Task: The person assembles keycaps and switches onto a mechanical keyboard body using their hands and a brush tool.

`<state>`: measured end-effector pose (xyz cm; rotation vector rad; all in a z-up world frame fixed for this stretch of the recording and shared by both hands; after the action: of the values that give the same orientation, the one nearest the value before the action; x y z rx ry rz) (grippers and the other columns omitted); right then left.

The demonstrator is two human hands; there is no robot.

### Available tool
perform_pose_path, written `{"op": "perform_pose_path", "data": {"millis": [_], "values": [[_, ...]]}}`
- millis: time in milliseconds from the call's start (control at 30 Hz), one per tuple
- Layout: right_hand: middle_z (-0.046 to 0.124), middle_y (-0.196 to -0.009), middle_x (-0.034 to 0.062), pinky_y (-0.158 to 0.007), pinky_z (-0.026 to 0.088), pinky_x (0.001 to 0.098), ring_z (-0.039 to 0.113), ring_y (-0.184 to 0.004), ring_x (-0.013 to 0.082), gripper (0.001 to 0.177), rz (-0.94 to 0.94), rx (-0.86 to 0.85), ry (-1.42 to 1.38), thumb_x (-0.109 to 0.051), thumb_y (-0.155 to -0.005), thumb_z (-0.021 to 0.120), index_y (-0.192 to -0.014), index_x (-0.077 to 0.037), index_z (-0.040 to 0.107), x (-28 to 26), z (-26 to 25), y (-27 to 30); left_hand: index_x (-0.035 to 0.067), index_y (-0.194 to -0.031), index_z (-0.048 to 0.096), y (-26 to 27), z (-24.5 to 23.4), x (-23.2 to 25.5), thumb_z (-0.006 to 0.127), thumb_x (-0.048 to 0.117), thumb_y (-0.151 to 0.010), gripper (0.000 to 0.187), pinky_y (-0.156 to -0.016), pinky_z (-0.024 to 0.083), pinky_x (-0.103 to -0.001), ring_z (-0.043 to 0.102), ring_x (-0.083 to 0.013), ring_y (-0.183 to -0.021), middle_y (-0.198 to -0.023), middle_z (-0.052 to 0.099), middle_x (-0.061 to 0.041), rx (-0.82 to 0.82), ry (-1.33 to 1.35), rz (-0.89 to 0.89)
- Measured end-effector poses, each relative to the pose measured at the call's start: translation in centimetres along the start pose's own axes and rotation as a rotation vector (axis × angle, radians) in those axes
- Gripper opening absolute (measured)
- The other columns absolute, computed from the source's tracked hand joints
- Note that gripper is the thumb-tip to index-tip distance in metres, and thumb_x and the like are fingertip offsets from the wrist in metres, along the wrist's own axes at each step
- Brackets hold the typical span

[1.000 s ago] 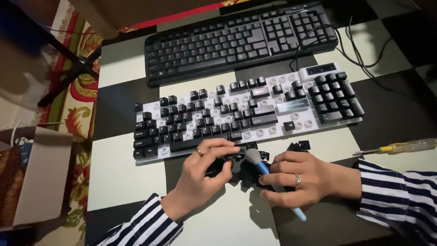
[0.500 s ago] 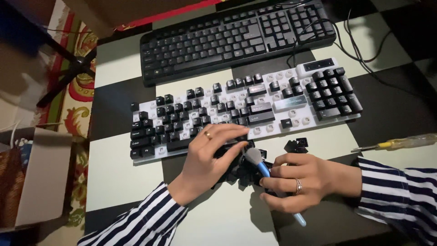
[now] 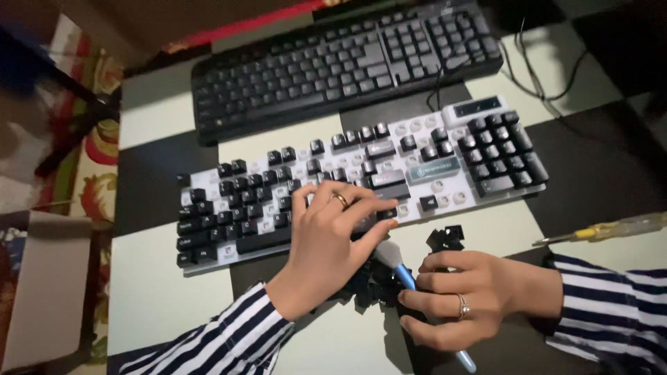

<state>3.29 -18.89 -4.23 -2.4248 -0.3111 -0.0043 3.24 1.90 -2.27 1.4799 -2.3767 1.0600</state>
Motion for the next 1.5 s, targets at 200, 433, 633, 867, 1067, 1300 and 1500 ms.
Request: {"op": "perform_pose_path", "data": {"millis": [200, 433, 633, 867, 1067, 1300, 1500], "values": [[0.069, -0.113, 0.0065, -0.081, 0.059, 0.0345, 0.067, -0.088, 0.0163, 0.017, 0.074, 0.009, -0.045, -0.028, -0.105, 0.072, -0.112, -0.015, 0.065, 0.0, 0.5, 0.4, 0.017, -0.109, 0.078, 0.4, 0.2, -0.4, 0.077, 0.03, -0.093, 0.021, -0.101, 0.032, -0.044, 0.061, -0.0166, -0.105, -0.1, 0.073, 0.005, -0.01, -0.007, 0.006], [0.069, -0.112, 0.0062, -0.081, 0.059, 0.0337, 0.067, -0.087, 0.0157, 0.015, 0.083, -0.002, -0.037, -0.027, -0.106, 0.072, -0.113, -0.015, 0.066, 0.0, 0.5, 0.4, 0.018, -0.098, 0.076, 0.5, 0.4, -0.6, 0.078, 0.031, -0.092, 0.015, -0.102, 0.032, -0.045, 0.062, -0.0153, -0.105, -0.095, 0.073, 0.009, -0.01, -0.045, 0.028], [0.069, -0.111, 0.0054, -0.08, 0.058, 0.0329, 0.067, -0.087, 0.0153, 0.014, 0.096, -0.006, -0.046, -0.023, -0.103, 0.071, -0.113, -0.016, 0.064, 0.0, 0.4, 0.1, 0.015, -0.096, 0.074, 0.7, 0.4, -0.4, 0.077, 0.03, -0.095, 0.015, -0.102, 0.032, -0.045, 0.06, -0.0187, -0.106, -0.1, 0.07, 0.006, 0.034, -0.106, 0.107], [0.069, -0.11, 0.0051, -0.079, 0.058, 0.0332, 0.066, -0.085, 0.0148, 0.017, 0.084, 0.011, -0.043, -0.026, -0.103, 0.073, -0.114, -0.015, 0.064, 0.0, 0.6, 0.3, 0.014, -0.092, 0.074, 0.5, 0.2, -0.4, 0.078, 0.03, -0.093, 0.016, -0.099, 0.033, -0.045, 0.06, -0.0171, -0.102, -0.101, 0.069, 0.004, 0.031, -0.116, 0.107], [0.069, -0.109, 0.0041, -0.08, 0.058, 0.0332, 0.066, -0.084, 0.0144, 0.017, 0.093, 0.018, -0.017, -0.025, -0.103, 0.074, -0.113, -0.016, 0.063, -0.1, 0.4, -0.1, 0.013, -0.097, 0.074, 0.9, 0.7, -0.7, 0.079, 0.029, -0.093, 0.018, -0.101, 0.033, -0.044, 0.062, -0.0169, -0.102, -0.102, 0.07, 0.004, 0.036, -0.084, 0.089], [0.069, -0.106, 0.0034, -0.078, 0.058, 0.0325, 0.066, -0.083, 0.0136, 0.019, 0.107, 0.01, -0.05, -0.028, -0.102, 0.074, -0.112, -0.015, 0.064, -0.2, 0.9, 0.3, 0.015, -0.104, 0.075, 1.0, 1.1, -1.2, 0.079, 0.032, -0.09, 0.023, -0.102, 0.031, -0.045, 0.061, -0.0179, -0.102, -0.101, 0.071, 0.002, 0.003, -0.034, 0.056], [0.07, -0.108, 0.005, -0.079, 0.059, 0.0335, 0.067, -0.085, 0.0147, 0.018, 0.093, -0.007, -0.031, -0.024, -0.102, 0.074, -0.113, -0.015, 0.064, 0.0, 0.3, -0.1, 0.014, -0.105, 0.074, 0.9, 0.6, -0.7, 0.079, 0.032, -0.091, 0.023, -0.105, 0.032, -0.044, 0.061, -0.0177, -0.102, -0.101, 0.071, 0.003, 0.022, -0.052, 0.036]]}}
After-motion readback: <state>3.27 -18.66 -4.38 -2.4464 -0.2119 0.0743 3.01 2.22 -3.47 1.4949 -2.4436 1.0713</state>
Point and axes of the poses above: each hand's wrist, its own y-axis away from the middle knuckle, its own z-axis out of the palm, x = y × z, the point moved 3 cm from there along -y, towards the middle knuckle
